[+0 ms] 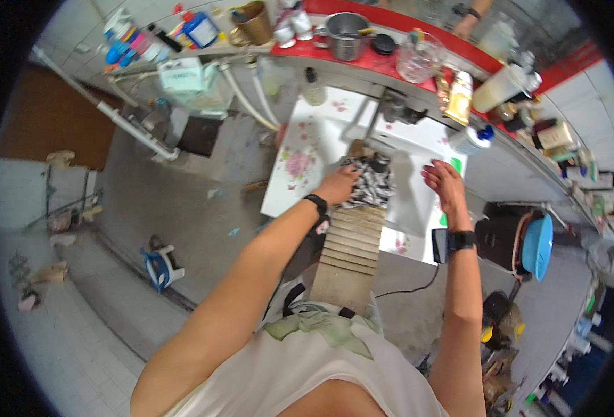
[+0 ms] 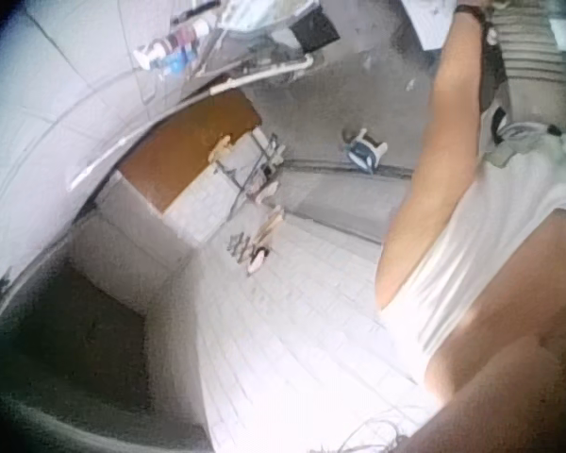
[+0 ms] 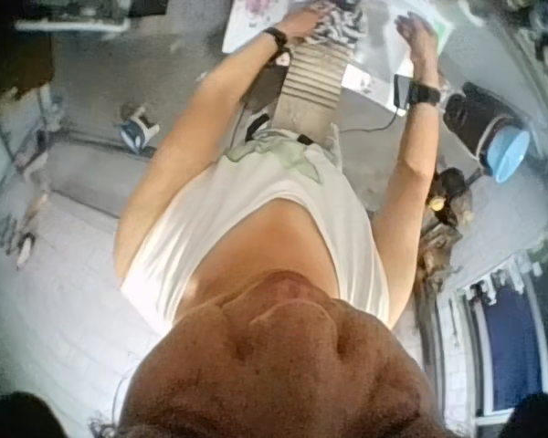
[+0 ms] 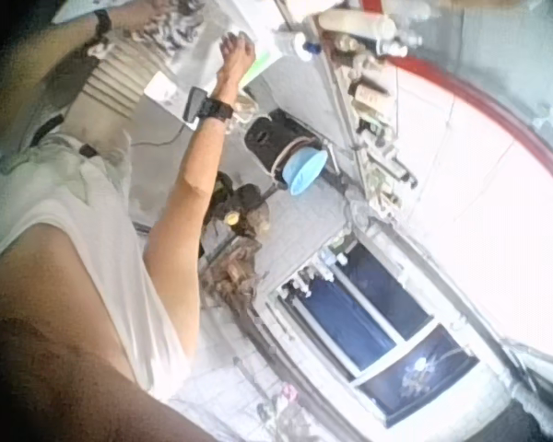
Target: The person washes a cloth by hand using a washboard in a sink, applying water and rubbing the fabric against the board.
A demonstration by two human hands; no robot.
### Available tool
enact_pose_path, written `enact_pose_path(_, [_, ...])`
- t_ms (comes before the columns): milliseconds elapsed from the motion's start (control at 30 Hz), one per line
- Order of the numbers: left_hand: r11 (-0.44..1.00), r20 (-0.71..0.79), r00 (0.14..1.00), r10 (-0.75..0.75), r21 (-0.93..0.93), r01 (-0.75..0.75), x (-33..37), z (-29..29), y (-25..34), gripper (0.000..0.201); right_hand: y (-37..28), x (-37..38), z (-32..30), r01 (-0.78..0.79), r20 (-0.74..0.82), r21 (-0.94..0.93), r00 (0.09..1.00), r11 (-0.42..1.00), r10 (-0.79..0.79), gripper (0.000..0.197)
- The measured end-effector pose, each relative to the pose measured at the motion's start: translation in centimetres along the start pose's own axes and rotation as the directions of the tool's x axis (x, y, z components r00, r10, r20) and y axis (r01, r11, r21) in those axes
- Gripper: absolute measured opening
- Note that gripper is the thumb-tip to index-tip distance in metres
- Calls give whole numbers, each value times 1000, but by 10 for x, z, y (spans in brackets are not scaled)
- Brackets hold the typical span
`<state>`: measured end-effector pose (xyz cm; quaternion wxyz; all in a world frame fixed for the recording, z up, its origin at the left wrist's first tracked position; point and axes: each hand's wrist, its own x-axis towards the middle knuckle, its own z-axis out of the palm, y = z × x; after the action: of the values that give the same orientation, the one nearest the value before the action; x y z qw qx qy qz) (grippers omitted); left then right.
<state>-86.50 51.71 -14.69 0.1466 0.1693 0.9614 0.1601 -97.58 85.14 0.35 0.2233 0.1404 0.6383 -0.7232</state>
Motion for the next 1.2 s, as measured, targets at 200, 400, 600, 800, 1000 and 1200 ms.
enact_pose_path(200, [826,52,993,106,-561,-58,19,-25,34,71,-7,7,-56,45,-156,301,988,952,2,40])
enact_pose_path(400, [912,10,1000,22,-409,-16,7,-15,62,69,-54,37,-105,151,-280,370,959,917,-45,54])
enact_pose_path(600, [889,-17,1000,-23,-457,13,5,-3,70,74,-80,83,-156,64,-327,300,944,952,39,63])
enact_pose_path(800, [911,-52,996,-70,-409,42,-1,12,77,75,-86,121,-153,-10,-292,269,952,963,91,52])
enact_pose_path(1000, [912,-56,996,-65,-409,37,6,18,78,78,-80,145,-171,-31,-274,280,955,959,111,38])
enact_pose_path(1200, [904,-76,995,-66,-427,28,13,22,81,78,-72,161,-189,-71,-135,447,980,892,146,33])
